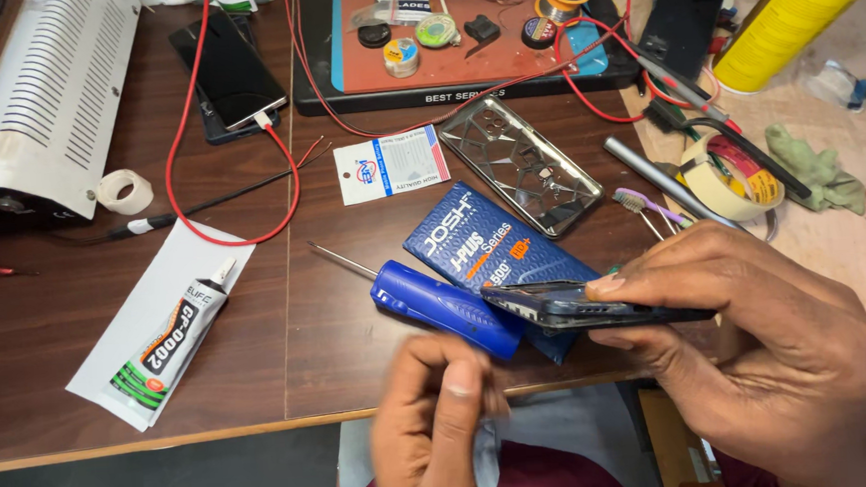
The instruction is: The person reassembles a disassembled Vivo smartphone at a repair workbench. They press the battery and internal components into the phone body, align and press the back cover onto the frame, press along the edges to seat it, power the phone on and see the boot logo, then use a long metal rod tool to press on the opened phone again.
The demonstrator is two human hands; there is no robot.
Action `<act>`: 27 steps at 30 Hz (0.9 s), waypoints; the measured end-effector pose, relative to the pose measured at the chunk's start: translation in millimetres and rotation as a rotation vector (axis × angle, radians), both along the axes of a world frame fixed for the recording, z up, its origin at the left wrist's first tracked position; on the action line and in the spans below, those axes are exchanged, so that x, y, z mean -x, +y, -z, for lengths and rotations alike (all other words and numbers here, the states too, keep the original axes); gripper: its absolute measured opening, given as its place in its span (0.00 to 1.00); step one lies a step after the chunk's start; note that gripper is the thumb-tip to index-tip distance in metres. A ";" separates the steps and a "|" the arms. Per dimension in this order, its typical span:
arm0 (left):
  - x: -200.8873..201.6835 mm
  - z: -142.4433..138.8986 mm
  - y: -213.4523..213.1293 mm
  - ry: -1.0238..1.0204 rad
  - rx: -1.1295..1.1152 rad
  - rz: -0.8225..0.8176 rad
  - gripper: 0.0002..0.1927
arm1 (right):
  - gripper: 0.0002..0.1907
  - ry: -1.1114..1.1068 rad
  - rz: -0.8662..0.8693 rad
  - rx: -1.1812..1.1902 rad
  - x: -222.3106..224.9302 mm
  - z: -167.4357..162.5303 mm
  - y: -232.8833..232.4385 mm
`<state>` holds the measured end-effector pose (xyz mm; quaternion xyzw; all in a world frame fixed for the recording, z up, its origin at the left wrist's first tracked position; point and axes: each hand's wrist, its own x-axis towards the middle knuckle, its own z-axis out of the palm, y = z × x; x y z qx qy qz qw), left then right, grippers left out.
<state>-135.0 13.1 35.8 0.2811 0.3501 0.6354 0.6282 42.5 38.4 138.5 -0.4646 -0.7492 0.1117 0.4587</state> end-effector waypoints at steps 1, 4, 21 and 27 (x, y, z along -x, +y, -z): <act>5.6 -11.5 3.6 0.257 -0.215 -0.045 0.12 | 0.13 -0.003 -0.004 0.009 0.7 -0.4 1.4; 32.2 -50.4 36.3 0.703 -0.749 0.031 0.20 | 0.11 -0.018 0.006 0.012 1.4 0.7 5.2; 11.2 -68.8 88.5 0.702 -0.814 0.277 0.16 | 0.15 0.085 -0.048 0.161 -32.5 7.3 25.0; 9.2 -86.6 97.9 0.630 -0.639 0.412 0.13 | 0.13 0.118 -0.089 0.175 -40.2 8.3 34.6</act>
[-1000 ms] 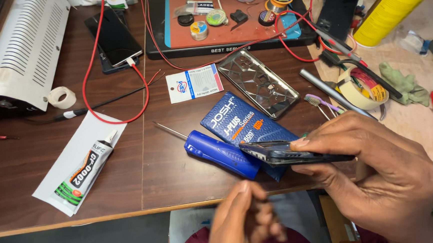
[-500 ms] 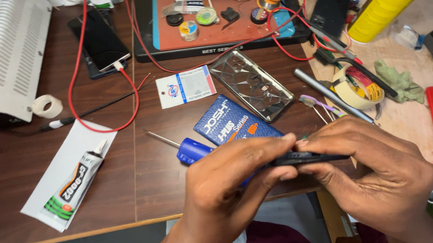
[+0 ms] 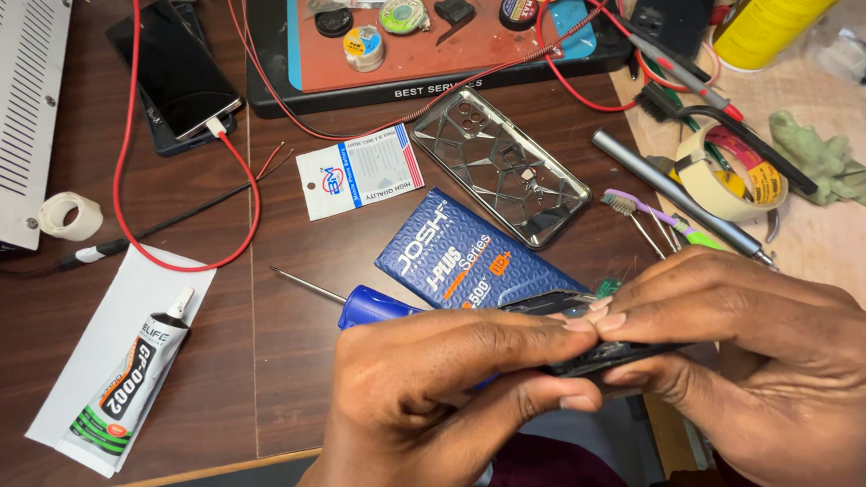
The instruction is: The person reassembles a disassembled Vivo smartphone at a repair workbench. They press the battery and internal components into the phone body, align and press the back cover onto the frame, press along the edges to seat it, power the phone on and see the boot logo, then use a long metal rod tool to press on the opened phone again.
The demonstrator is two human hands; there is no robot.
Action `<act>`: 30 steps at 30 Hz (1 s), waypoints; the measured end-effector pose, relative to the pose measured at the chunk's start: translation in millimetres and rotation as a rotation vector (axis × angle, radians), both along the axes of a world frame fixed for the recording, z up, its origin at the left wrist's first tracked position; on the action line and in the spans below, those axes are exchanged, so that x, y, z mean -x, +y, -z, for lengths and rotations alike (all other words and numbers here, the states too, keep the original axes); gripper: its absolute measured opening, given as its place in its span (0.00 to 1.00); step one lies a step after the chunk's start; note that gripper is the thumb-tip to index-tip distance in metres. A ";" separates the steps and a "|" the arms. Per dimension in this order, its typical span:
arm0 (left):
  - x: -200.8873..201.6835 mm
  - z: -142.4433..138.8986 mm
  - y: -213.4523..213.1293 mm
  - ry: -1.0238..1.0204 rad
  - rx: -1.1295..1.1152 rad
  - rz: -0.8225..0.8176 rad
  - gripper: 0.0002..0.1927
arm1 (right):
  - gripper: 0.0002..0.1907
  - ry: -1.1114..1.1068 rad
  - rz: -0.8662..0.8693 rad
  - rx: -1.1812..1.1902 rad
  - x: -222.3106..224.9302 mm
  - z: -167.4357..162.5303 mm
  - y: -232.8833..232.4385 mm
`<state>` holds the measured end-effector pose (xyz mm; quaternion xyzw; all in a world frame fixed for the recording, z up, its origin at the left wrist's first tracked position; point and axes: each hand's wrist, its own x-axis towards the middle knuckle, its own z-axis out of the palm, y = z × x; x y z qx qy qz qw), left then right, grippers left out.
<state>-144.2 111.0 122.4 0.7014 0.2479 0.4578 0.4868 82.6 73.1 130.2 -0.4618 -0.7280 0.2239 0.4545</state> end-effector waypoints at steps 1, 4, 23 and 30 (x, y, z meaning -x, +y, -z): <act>-0.8 -2.2 0.9 -0.009 0.032 0.008 0.13 | 0.13 -0.008 -0.006 -0.003 -0.9 -0.3 1.0; -3.4 -6.0 4.4 -0.002 -0.096 -0.032 0.13 | 0.13 0.001 -0.043 -0.023 -1.6 -1.3 4.3; -9.8 -8.0 13.5 0.034 -0.464 -0.160 0.12 | 0.12 0.050 0.065 0.045 5.5 1.7 2.4; -9.5 -11.8 16.4 0.073 -0.432 -0.172 0.11 | 0.12 -0.026 0.059 -0.017 4.6 -3.3 11.9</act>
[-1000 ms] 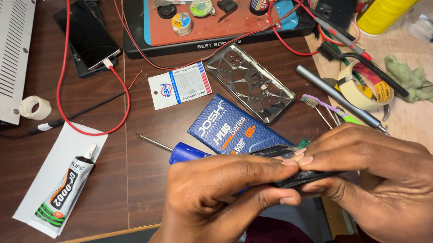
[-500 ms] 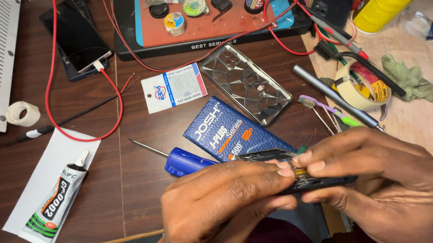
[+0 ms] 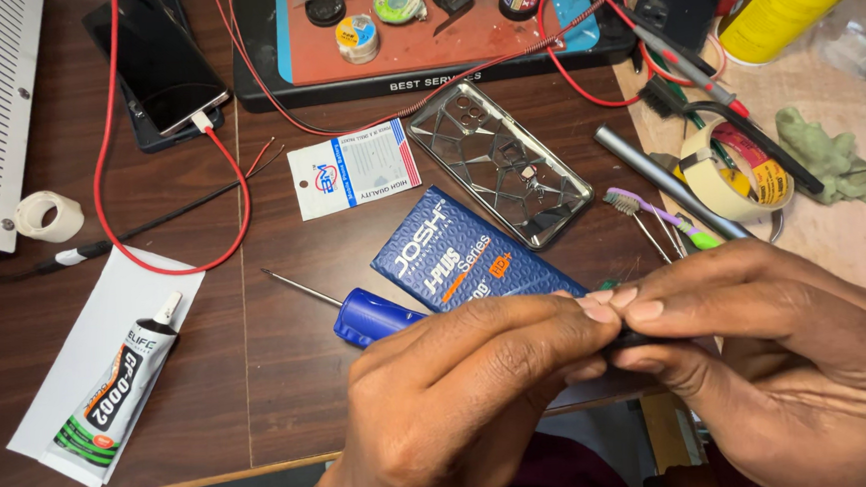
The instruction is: The person reassembles a disassembled Vivo smartphone at a repair workbench. They press the battery and internal components into the phone body, align and press the back cover onto the frame, press along the edges to seat it, power the phone on and see the boot logo, then use a long metal rod tool to press on the opened phone again.
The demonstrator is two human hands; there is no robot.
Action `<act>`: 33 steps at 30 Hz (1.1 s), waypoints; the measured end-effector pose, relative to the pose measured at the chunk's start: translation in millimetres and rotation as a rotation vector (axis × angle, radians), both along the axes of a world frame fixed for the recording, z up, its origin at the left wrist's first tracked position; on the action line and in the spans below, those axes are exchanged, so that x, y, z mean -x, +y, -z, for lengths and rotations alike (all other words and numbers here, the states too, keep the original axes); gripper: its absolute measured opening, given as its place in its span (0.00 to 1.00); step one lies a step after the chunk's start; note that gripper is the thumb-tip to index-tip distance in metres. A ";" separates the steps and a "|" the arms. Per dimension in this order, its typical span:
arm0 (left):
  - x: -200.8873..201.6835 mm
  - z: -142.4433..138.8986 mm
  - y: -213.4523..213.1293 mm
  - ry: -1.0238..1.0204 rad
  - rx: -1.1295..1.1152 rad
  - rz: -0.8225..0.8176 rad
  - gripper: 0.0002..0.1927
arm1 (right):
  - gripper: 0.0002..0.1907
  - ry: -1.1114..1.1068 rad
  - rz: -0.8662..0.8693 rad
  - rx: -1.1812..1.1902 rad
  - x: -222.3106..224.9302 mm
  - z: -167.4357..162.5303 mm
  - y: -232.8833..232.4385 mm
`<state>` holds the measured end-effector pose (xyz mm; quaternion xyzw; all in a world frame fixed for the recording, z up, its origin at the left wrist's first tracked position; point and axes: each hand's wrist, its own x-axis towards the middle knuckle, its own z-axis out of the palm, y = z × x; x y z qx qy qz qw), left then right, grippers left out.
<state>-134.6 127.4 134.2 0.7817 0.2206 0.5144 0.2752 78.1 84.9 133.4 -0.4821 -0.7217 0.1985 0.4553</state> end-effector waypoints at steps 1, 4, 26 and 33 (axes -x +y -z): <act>-0.4 0.0 0.8 -0.004 0.012 0.011 0.11 | 0.12 -0.027 0.002 -0.005 -0.7 0.0 0.6; -1.6 -0.4 2.0 0.036 -0.019 -0.028 0.11 | 0.13 -0.005 -0.048 -0.044 -2.6 0.5 1.8; -6.9 -7.6 7.4 0.043 0.032 -0.068 0.14 | 0.12 -0.046 0.082 0.068 -4.4 -18.7 17.0; 3.4 -12.6 17.5 0.185 0.041 0.019 0.10 | 0.08 -0.012 -0.025 0.060 -7.5 -19.0 27.2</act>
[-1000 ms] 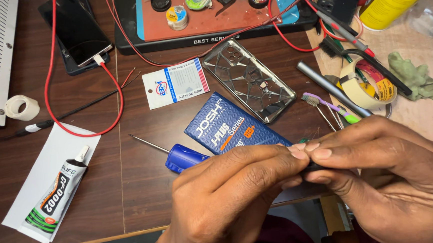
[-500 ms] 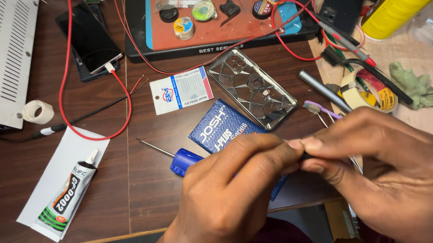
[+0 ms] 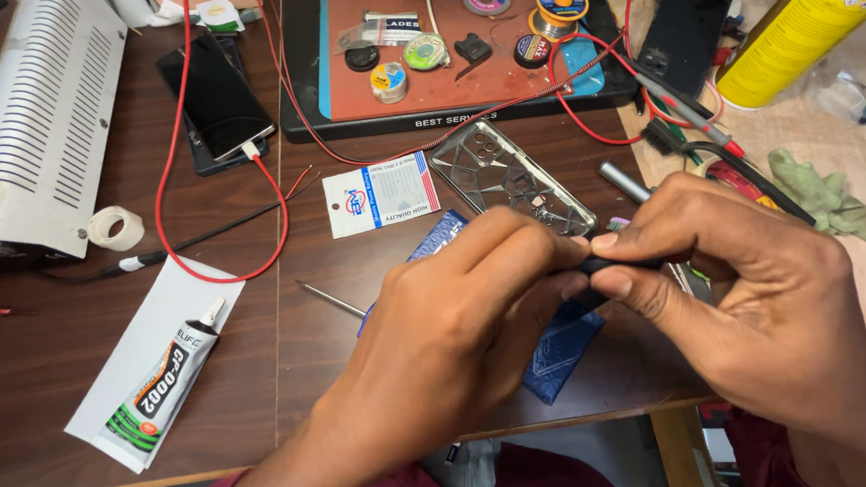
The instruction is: The person reassembles a disassembled Vivo smartphone at a repair workbench. They press the battery and internal components into the phone body, align and press the back cover onto the frame, press along the edges to seat it, power the phone on and see the boot logo, then use a long metal rod tool to press on the opened phone again.
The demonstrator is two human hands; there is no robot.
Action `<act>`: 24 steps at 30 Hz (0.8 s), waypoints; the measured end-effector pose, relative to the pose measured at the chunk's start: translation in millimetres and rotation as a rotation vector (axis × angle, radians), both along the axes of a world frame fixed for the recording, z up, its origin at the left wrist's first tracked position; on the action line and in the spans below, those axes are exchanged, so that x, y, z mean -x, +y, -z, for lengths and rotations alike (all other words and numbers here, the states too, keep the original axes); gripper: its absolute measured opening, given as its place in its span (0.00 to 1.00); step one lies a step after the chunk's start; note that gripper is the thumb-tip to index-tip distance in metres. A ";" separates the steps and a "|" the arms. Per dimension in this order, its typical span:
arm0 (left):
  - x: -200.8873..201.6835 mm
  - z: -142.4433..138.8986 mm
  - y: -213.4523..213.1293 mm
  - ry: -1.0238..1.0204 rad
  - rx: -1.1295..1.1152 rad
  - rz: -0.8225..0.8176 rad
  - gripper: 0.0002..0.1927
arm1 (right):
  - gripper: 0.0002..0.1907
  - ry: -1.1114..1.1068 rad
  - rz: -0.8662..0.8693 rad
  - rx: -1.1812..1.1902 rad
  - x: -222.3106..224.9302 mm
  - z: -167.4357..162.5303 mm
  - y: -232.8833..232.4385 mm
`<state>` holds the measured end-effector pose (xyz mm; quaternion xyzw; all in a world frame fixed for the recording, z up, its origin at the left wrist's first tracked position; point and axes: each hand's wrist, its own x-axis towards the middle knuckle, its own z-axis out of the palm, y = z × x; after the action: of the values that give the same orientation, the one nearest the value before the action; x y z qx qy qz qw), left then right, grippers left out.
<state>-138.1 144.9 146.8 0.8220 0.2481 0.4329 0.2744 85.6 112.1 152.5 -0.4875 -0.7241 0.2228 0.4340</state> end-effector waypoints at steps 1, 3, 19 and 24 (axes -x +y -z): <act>0.6 -0.8 1.1 0.018 0.010 0.013 0.10 | 0.08 -0.006 -0.018 -0.004 -0.8 0.1 0.9; 0.3 -1.8 1.8 0.033 -0.003 -0.003 0.09 | 0.08 0.018 -0.048 0.001 -1.6 0.1 2.6; 1.5 22.9 -15.6 -0.292 0.228 -0.045 0.16 | 0.14 0.179 0.067 0.126 1.8 8.0 -19.3; -0.3 44.4 -22.4 -0.245 0.317 -0.105 0.13 | 0.12 0.172 0.121 0.102 4.2 13.8 -25.8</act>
<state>-137.8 122.5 102.4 0.6957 0.3204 0.4989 0.4056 81.4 86.3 138.7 -0.5310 -0.6412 0.2735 0.4818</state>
